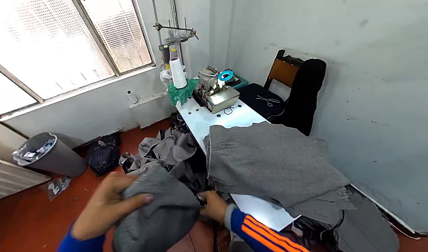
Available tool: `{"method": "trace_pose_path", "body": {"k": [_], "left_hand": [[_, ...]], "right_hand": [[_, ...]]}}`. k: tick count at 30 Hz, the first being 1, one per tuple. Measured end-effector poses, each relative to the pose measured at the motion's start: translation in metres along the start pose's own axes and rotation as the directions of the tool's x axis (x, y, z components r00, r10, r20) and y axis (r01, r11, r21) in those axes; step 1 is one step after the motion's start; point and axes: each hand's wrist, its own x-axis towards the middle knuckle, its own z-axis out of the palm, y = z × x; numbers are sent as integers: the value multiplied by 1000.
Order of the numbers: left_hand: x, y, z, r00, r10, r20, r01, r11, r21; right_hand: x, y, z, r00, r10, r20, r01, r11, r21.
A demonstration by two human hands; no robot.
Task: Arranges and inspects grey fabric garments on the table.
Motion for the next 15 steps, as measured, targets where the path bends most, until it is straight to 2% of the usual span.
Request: {"method": "trace_pose_path", "body": {"k": [2, 3, 4, 6, 7, 9, 10, 11, 13, 15], "left_hand": [[-14, 5, -19, 981, -94, -170, 104, 993, 50], [-20, 8, -24, 968, -136, -212, 149, 987, 50], [-25, 9, -24, 961, -156, -226, 165, 986, 20], [-25, 6, -9, 963, -163, -217, 146, 985, -94], [-16, 8, 7, 960, -168, -222, 137, 979, -150], [19, 8, 46, 923, -246, -297, 191, 961, -202], [44, -1, 68, 887, -298, -353, 229, 947, -224], [70, -21, 91, 854, -348, -387, 264, 931, -254], [124, -82, 140, 809, -483, -335, 392, 868, -306], [168, -155, 199, 741, -617, -263, 560, 785, -265]], "right_hand": [[-36, -7, -27, 992, -42, -121, 29, 994, -101], [-63, -7, -49, 964, -101, -246, 61, 984, -165], [-95, -5, -72, 904, -174, -389, 83, 967, -240], [-163, -4, -121, 725, -332, -603, 56, 901, -430], [-198, -12, -147, 665, -384, -641, 19, 866, -499], [-256, -38, -195, 645, -390, -657, -52, 836, -547], [-268, -49, -215, 629, -379, -679, -126, 812, -570], [-264, -53, -234, 580, -386, -718, -226, 771, -596], [-220, -37, -274, 474, -366, -801, -410, 713, -568], [-156, 13, -315, 433, -204, -878, -522, 737, -429]]}}
